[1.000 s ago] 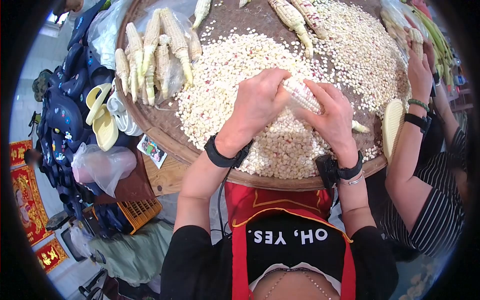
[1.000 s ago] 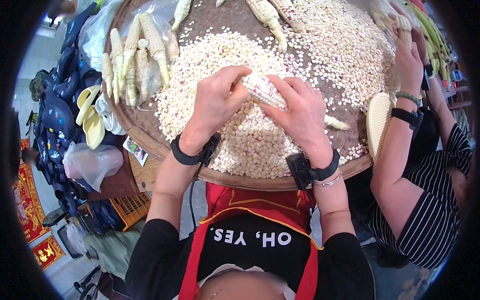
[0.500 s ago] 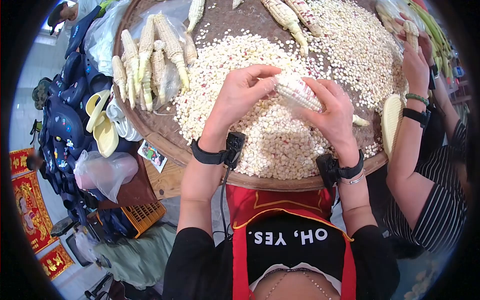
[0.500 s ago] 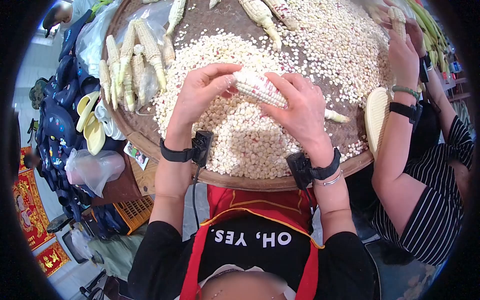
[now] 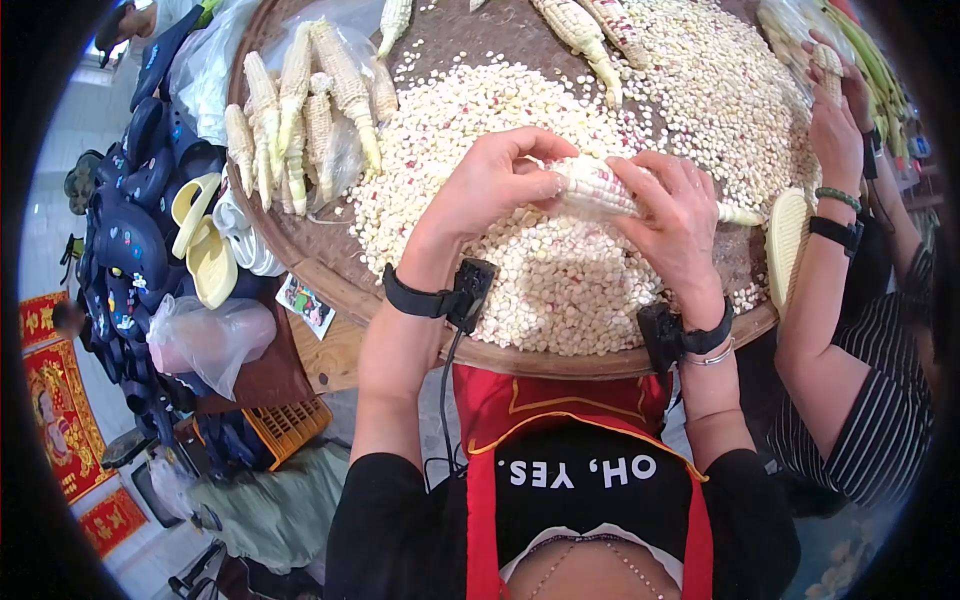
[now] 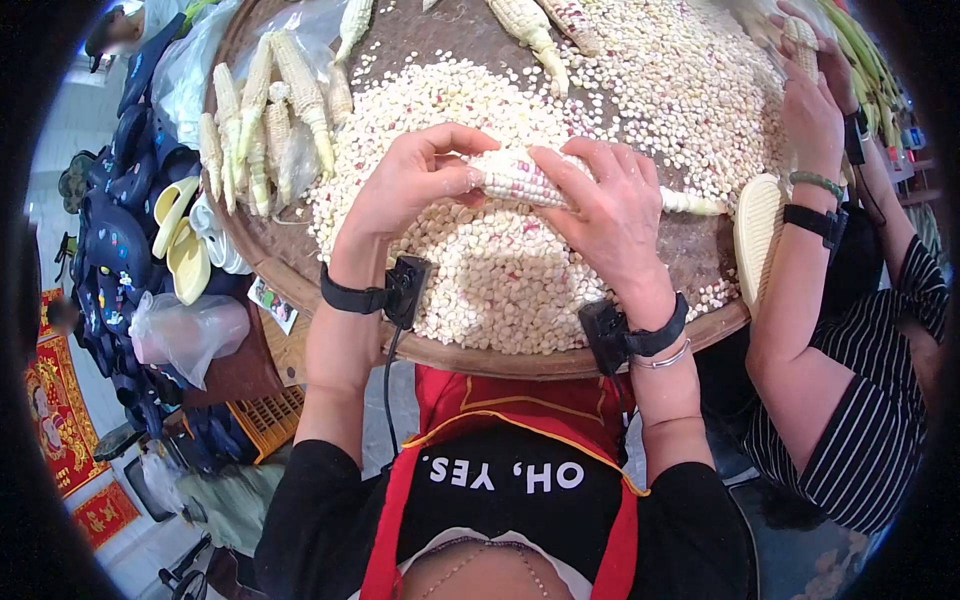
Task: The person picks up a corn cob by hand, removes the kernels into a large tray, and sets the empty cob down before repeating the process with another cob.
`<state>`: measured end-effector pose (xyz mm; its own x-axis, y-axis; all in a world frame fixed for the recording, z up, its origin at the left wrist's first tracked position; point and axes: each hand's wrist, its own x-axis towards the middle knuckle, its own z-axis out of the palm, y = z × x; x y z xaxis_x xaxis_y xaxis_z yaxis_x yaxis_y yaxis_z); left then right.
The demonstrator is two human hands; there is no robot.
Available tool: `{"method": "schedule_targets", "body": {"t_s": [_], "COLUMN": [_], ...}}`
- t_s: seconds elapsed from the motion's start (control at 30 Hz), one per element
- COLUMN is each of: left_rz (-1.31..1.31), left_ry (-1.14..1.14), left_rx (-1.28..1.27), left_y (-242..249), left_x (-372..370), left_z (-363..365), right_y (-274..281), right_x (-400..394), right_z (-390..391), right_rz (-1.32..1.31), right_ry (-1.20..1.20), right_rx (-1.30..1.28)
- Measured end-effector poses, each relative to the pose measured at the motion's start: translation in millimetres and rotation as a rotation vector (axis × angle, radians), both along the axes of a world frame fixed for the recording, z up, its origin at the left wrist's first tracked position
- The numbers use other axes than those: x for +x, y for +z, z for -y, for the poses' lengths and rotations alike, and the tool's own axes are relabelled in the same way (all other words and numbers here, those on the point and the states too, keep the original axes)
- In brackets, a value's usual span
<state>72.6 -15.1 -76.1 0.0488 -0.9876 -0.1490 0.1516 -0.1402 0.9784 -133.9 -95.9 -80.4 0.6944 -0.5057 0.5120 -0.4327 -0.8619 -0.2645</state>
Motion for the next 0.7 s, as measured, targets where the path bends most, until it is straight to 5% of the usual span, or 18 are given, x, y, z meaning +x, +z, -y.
{"method": "schedule_targets", "body": {"t_s": [0.2, 0.27, 0.3, 0.43, 0.57, 0.63, 0.7], "left_rz": [0.297, 0.827, 1.02, 0.811, 0.86, 0.277, 0.193], "left_ry": [0.065, 0.19, 0.335, 0.42, 0.361, 0.227, 0.152], "left_rx": [-0.03, -0.172, -0.438, -0.16, -0.314, -0.176, -0.057], "left_y": [-5.0, 4.4, -1.8, 4.9, -12.1, -12.0, 0.0], "left_x": [-13.1, -25.1, -26.6, -6.2, 3.6, 1.3, 0.8], "left_z": [0.0, -2.3, 0.6, -3.5, 0.7, 2.5, 0.0], "right_y": [-2.3, -5.2, -5.8, -5.3, -5.0, -4.0, -2.3], "right_x": [0.7, 3.2, 3.7, 4.1, 3.0, 2.6, 2.6], "right_z": [-0.8, -2.9, -3.4, -3.0, -2.3, -3.3, -3.5], "right_rz": [-0.032, -0.028, -0.029, 0.044, 0.023, 0.003, -0.017], "right_ry": [-0.007, -0.05, -0.048, -0.071, -0.068, -0.077, -0.088], "right_rx": [-0.036, 0.016, 0.013, 0.104, 0.078, 0.06, 0.04]}}
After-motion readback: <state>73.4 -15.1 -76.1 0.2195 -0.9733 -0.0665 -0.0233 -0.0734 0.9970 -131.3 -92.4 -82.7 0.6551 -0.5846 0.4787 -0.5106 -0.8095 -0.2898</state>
